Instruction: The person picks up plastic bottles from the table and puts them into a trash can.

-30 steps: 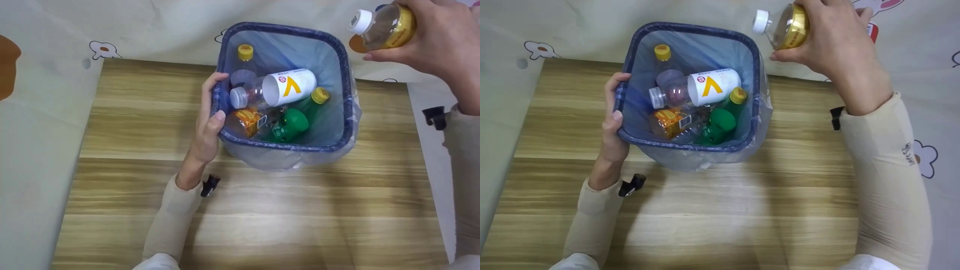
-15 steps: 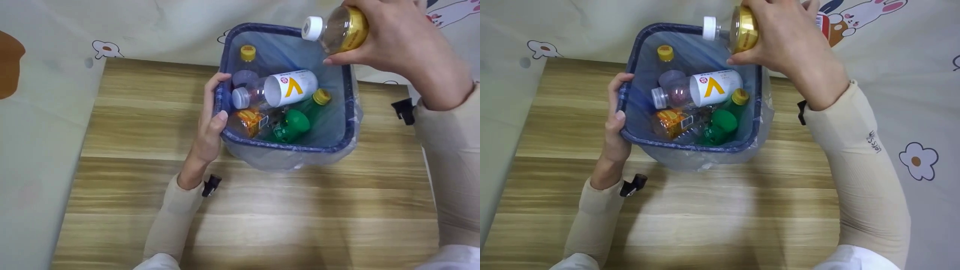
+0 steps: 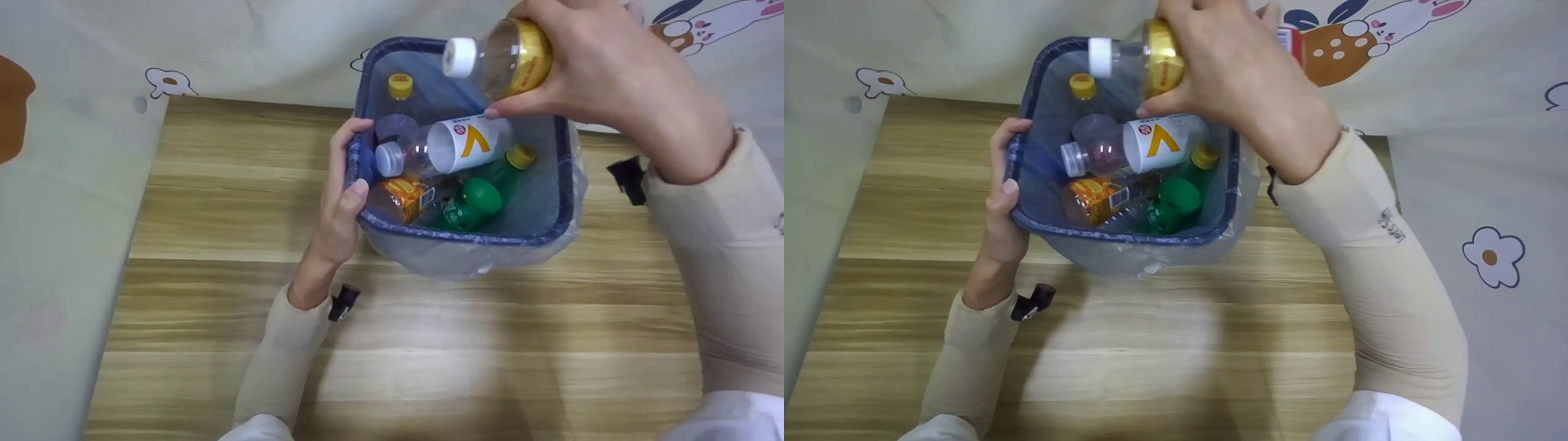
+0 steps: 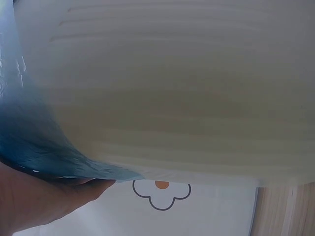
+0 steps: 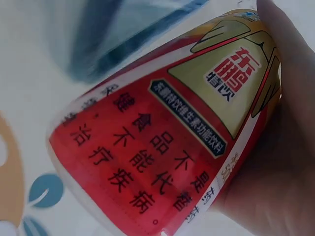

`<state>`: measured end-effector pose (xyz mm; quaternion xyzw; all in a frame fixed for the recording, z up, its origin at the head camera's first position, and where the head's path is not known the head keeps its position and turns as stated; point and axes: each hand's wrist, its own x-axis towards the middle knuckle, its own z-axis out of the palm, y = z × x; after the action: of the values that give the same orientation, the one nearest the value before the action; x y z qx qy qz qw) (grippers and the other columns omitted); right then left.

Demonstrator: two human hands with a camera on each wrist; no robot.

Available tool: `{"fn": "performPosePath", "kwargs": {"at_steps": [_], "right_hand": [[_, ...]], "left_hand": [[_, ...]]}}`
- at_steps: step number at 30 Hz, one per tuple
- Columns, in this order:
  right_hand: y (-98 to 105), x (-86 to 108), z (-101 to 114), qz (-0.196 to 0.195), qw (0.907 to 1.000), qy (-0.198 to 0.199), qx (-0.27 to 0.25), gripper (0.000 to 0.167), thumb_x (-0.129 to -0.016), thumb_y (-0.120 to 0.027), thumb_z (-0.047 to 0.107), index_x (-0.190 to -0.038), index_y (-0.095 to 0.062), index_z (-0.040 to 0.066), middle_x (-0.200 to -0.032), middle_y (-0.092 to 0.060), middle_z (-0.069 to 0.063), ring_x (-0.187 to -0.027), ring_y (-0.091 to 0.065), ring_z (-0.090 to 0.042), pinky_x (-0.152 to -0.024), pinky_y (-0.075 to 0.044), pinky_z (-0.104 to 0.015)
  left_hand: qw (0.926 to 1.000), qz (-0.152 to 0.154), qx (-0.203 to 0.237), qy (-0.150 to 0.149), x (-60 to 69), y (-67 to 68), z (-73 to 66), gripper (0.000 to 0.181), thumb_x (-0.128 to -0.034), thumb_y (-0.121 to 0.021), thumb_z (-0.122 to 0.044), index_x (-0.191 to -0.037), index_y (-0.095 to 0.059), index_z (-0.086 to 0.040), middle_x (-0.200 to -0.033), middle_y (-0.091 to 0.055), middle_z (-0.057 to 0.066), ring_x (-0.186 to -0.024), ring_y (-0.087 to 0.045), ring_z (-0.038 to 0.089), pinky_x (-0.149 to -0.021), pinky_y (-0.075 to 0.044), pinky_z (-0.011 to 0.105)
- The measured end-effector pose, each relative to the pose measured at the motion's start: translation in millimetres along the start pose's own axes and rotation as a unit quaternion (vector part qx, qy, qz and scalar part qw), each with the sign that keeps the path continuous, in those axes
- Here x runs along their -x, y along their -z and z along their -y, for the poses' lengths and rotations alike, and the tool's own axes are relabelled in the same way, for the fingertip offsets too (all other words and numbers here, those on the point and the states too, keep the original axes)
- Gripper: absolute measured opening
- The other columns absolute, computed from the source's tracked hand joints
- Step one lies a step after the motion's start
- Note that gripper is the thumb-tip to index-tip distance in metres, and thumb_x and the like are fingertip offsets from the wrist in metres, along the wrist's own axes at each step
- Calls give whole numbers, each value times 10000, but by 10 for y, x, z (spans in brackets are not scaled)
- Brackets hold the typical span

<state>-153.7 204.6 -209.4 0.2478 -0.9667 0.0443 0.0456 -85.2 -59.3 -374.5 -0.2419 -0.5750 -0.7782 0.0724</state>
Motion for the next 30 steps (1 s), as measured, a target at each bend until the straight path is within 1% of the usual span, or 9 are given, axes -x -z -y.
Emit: {"fn": "performPosePath", "kwargs": {"at_steps": [3,6,9,12,16,18,21,26,30], "right_hand": [[-22,-52,149,73,9998,90,-132,855,-766,-762,607,-1410,-492,114,-1297,-543,-163,-1044,-571,-351,-829,-540,-535],[-42,-96,280,149,9994,180,-248,845,-766,-746,630,-1408,-494,142,-1282,-560,-153,-1028,-603,-331,-814,-560,-519],[-49,-110,357,202,9994,169,-241,849,-753,-754,637,-1410,-496,165,-1269,-574,-152,-1035,-600,-324,-858,-531,-537],[-58,-115,394,279,9993,117,-224,870,-739,-762,646,-1417,-494,170,-1264,-581,-158,-1044,-577,-332,-893,-456,-599],[-78,-139,447,428,9986,120,-271,927,-715,-755,683,-1431,-482,161,-1264,-580,-168,-1063,-563,-351,-958,-376,-700],[-77,-140,476,471,9984,159,-261,949,-698,-749,706,-1424,-484,156,-1252,-582,-159,-1053,-568,-340,-955,-369,-726],[-72,-105,521,544,9980,224,-241,963,-682,-735,735,-1414,-484,161,-1234,-589,-132,-1023,-578,-310,-919,-416,-687],[-103,-14,617,793,9951,420,-419,1003,-658,-671,812,-1382,-489,143,-1199,-598,-109,-980,-590,-267,-813,-539,-530],[-133,24,667,868,9933,592,-484,1017,-631,-665,833,-1345,-511,124,-1166,-609,-90,-983,-596,-247,-755,-582,-452]], "left_hand": [[10000,-17,40,-19,10,17,-1,672,-920,-441,-432,-1432,-288,-26,-1457,-325,134,-1269,-380,384,-1034,-384,514],[10000,-38,42,-41,16,42,-11,664,-921,-443,-425,-1432,-290,-30,-1456,-326,140,-1260,-388,376,-1016,-398,519],[10000,-15,46,-17,8,54,-7,663,-919,-448,-429,-1431,-290,-38,-1455,-322,144,-1260,-389,378,-1010,-407,523],[10000,-2,66,23,9,61,-3,659,-918,-452,-434,-1428,-294,-48,-1448,-324,144,-1258,-389,382,-1005,-415,517],[9999,-124,66,-27,31,82,-5,635,-901,-444,-390,-1415,-309,-42,-1435,-331,153,-1249,-374,416,-1012,-399,494],[9998,-187,40,-68,39,88,-5,632,-895,-441,-378,-1410,-314,-34,-1436,-328,158,-1246,-369,425,-1014,-390,485],[9997,-215,56,-91,33,87,-4,639,-895,-447,-384,-1411,-311,-32,-1437,-321,182,-1242,-374,416,-1010,-392,490],[9997,-206,-34,-84,17,79,-6,653,-905,-450,-414,-1415,-307,-33,-1442,-323,200,-1257,-395,340,-1026,-389,495],[9995,-223,-174,-131,11,77,-8,661,-910,-441,-423,-1416,-309,-20,-1442,-336,199,-1276,-388,314,-1062,-358,468]]}}
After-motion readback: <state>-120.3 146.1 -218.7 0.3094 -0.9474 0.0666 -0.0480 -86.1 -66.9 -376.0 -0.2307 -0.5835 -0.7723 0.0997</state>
